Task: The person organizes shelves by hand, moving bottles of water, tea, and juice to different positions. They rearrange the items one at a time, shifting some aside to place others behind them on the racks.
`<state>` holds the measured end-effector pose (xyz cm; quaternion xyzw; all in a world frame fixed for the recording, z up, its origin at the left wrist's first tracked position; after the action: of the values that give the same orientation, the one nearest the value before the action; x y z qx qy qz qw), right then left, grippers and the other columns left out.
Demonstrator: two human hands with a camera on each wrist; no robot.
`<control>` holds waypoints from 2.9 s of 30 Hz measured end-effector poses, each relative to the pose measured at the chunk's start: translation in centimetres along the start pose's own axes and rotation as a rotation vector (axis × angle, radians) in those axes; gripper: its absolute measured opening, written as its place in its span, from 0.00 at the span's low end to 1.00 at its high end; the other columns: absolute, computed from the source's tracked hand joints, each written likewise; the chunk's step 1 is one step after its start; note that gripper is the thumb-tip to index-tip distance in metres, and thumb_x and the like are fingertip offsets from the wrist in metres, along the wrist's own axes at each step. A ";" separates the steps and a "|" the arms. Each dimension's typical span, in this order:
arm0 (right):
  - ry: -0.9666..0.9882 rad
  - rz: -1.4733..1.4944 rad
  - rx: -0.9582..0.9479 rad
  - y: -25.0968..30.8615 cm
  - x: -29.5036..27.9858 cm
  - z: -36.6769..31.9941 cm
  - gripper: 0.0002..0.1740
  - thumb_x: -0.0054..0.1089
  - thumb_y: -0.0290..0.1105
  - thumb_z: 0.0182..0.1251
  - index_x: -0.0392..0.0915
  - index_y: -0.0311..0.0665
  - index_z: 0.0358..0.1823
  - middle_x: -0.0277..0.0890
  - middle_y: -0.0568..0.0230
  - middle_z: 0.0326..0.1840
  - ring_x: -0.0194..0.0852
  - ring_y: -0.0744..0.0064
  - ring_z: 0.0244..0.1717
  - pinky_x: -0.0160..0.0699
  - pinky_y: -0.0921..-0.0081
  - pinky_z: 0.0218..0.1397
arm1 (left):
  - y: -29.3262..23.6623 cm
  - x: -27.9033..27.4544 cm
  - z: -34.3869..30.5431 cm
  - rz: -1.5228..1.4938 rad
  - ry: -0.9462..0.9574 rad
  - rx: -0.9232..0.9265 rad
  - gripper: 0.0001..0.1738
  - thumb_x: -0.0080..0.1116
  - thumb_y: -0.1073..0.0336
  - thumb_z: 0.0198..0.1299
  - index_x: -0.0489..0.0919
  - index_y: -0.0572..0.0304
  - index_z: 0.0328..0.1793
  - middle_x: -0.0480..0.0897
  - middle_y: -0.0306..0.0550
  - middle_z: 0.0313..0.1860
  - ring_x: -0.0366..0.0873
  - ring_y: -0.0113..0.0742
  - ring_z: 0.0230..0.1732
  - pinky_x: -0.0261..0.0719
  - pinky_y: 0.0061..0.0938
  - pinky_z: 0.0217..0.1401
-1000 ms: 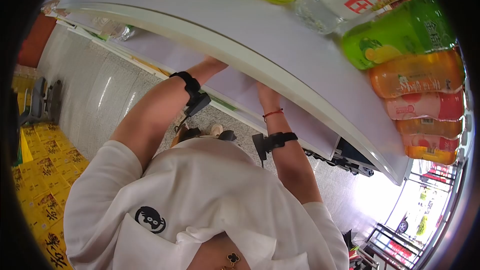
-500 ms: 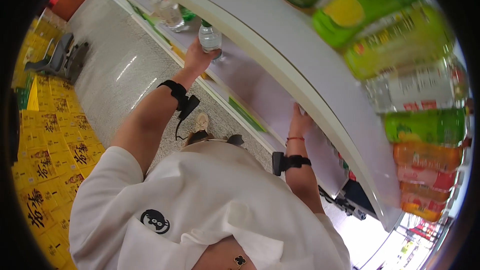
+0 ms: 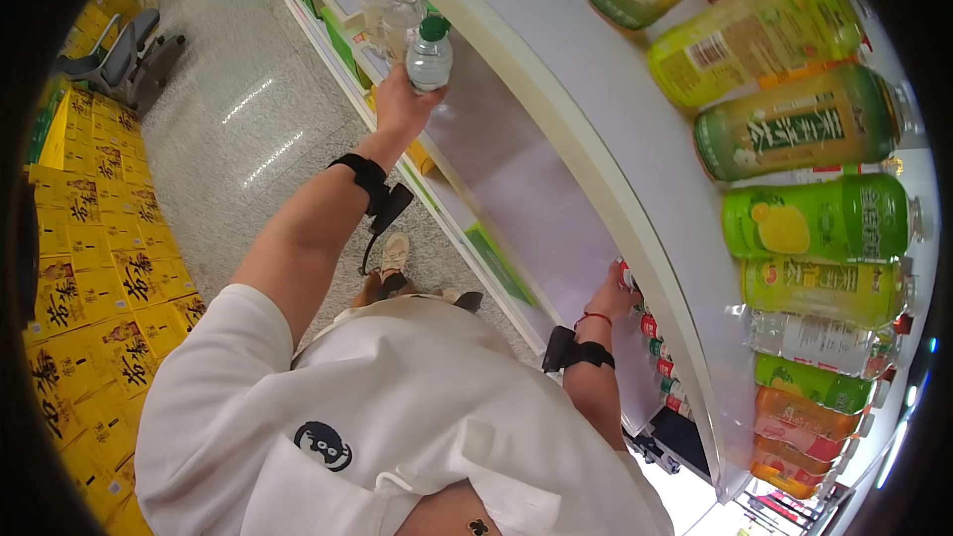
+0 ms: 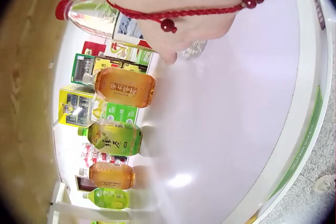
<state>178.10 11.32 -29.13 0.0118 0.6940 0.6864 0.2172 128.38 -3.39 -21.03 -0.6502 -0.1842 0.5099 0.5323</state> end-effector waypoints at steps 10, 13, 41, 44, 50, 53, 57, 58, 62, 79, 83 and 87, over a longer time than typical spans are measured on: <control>-0.208 -0.245 0.131 3.0 0.8 -0.8 0.39 0.74 0.35 0.55 0.61 0.23 0.61 0.75 0.46 0.58 0.77 0.57 0.56 0.80 0.67 0.58 | 1.4 -0.1 1.2 0.035 -0.207 0.118 0.33 0.77 0.58 0.42 0.76 0.70 0.51 0.82 0.61 0.43 0.80 0.57 0.48 0.77 0.41 0.51; -0.234 -0.293 0.129 3.0 0.7 -0.6 0.39 0.75 0.37 0.53 0.63 0.23 0.60 0.75 0.46 0.59 0.77 0.55 0.57 0.79 0.66 0.58 | 1.5 -0.4 1.4 -0.036 -0.170 0.115 0.35 0.78 0.58 0.40 0.75 0.70 0.52 0.81 0.61 0.44 0.79 0.57 0.49 0.76 0.42 0.52; 0.899 -0.417 -0.737 13.8 37.0 -11.7 0.32 0.75 0.44 0.50 0.72 0.29 0.49 0.82 0.46 0.42 0.82 0.50 0.45 0.81 0.65 0.44 | 5.9 0.6 3.2 0.069 0.111 0.201 0.32 0.76 0.58 0.40 0.68 0.65 0.45 0.77 0.61 0.43 0.76 0.61 0.48 0.76 0.46 0.48; 0.923 -0.386 -0.773 15.2 38.1 -12.3 0.33 0.75 0.45 0.51 0.71 0.29 0.49 0.83 0.48 0.39 0.82 0.49 0.42 0.80 0.64 0.42 | 5.9 0.5 3.2 0.071 0.119 0.175 0.32 0.75 0.58 0.40 0.68 0.65 0.45 0.77 0.61 0.43 0.76 0.61 0.48 0.76 0.46 0.48; 0.993 -0.543 -0.919 14.6 40.1 -11.5 0.32 0.74 0.44 0.52 0.71 0.31 0.51 0.82 0.51 0.39 0.82 0.52 0.40 0.80 0.67 0.42 | 6.1 0.5 3.6 0.074 0.129 0.134 0.33 0.75 0.57 0.40 0.68 0.67 0.46 0.77 0.62 0.44 0.76 0.62 0.48 0.76 0.45 0.49; 1.101 -0.306 -0.650 14.0 41.0 -11.5 0.29 0.73 0.44 0.53 0.74 0.36 0.51 0.81 0.51 0.46 0.80 0.56 0.49 0.79 0.72 0.48 | 6.1 0.6 3.6 0.070 0.125 0.129 0.34 0.75 0.58 0.40 0.67 0.68 0.46 0.76 0.63 0.44 0.76 0.62 0.48 0.76 0.45 0.50; 1.178 -0.600 -0.893 13.7 42.8 -10.6 0.27 0.60 0.42 0.66 0.68 0.36 0.62 0.74 0.61 0.63 0.72 0.66 0.61 0.71 0.70 0.64 | 6.2 0.8 3.7 0.081 0.142 0.111 0.34 0.76 0.59 0.40 0.67 0.68 0.46 0.76 0.64 0.44 0.76 0.62 0.48 0.76 0.45 0.50; 1.177 -0.599 -0.887 13.5 43.3 -10.3 0.27 0.60 0.42 0.66 0.68 0.36 0.62 0.74 0.61 0.63 0.72 0.66 0.61 0.71 0.70 0.64 | 6.2 0.9 3.7 0.083 0.146 0.112 0.34 0.76 0.59 0.40 0.67 0.68 0.46 0.76 0.64 0.44 0.76 0.62 0.48 0.76 0.45 0.50; 1.406 -0.085 -0.299 11.0 46.7 -9.5 0.24 0.48 0.41 0.73 0.64 0.39 0.66 0.66 0.60 0.69 0.65 0.66 0.67 0.61 0.71 0.71 | 6.1 0.9 3.8 0.081 0.132 0.136 0.35 0.76 0.59 0.40 0.67 0.69 0.46 0.75 0.64 0.45 0.75 0.62 0.49 0.76 0.45 0.51; 1.114 -0.824 -0.694 13.1 38.7 -11.3 0.45 0.71 0.40 0.54 0.57 0.32 0.70 0.71 0.44 0.62 0.68 0.54 0.67 0.70 0.68 0.68 | 6.5 1.8 3.3 0.072 0.074 0.148 0.38 0.79 0.59 0.38 0.68 0.70 0.51 0.75 0.66 0.48 0.76 0.63 0.49 0.76 0.44 0.50; 1.232 -0.648 -0.517 10.8 30.9 -11.3 0.41 0.70 0.34 0.55 0.59 0.31 0.69 0.68 0.46 0.66 0.67 0.57 0.68 0.66 0.68 0.70 | 10.1 3.5 3.7 0.166 -0.001 0.244 0.39 0.79 0.56 0.40 0.73 0.72 0.54 0.77 0.64 0.48 0.76 0.59 0.51 0.74 0.43 0.52; 1.323 -0.423 -0.355 7.8 22.3 -10.6 0.31 0.63 0.29 0.62 0.65 0.34 0.66 0.68 0.49 0.67 0.66 0.60 0.69 0.65 0.67 0.71 | 10.6 3.3 2.1 0.209 0.010 0.193 0.39 0.78 0.55 0.42 0.73 0.73 0.55 0.77 0.60 0.48 0.75 0.54 0.50 0.74 0.41 0.53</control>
<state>152.35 8.69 -28.37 -0.5772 0.5453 0.5954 -0.1222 124.72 -3.65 -31.70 -0.6142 -0.0630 0.5748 0.5371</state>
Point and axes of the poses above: each hand's wrist, its own z-axis towards the middle knuckle, its own x-axis out of the palm, y = z × x, the point moved 5 cm from there along z, towards the middle knuckle
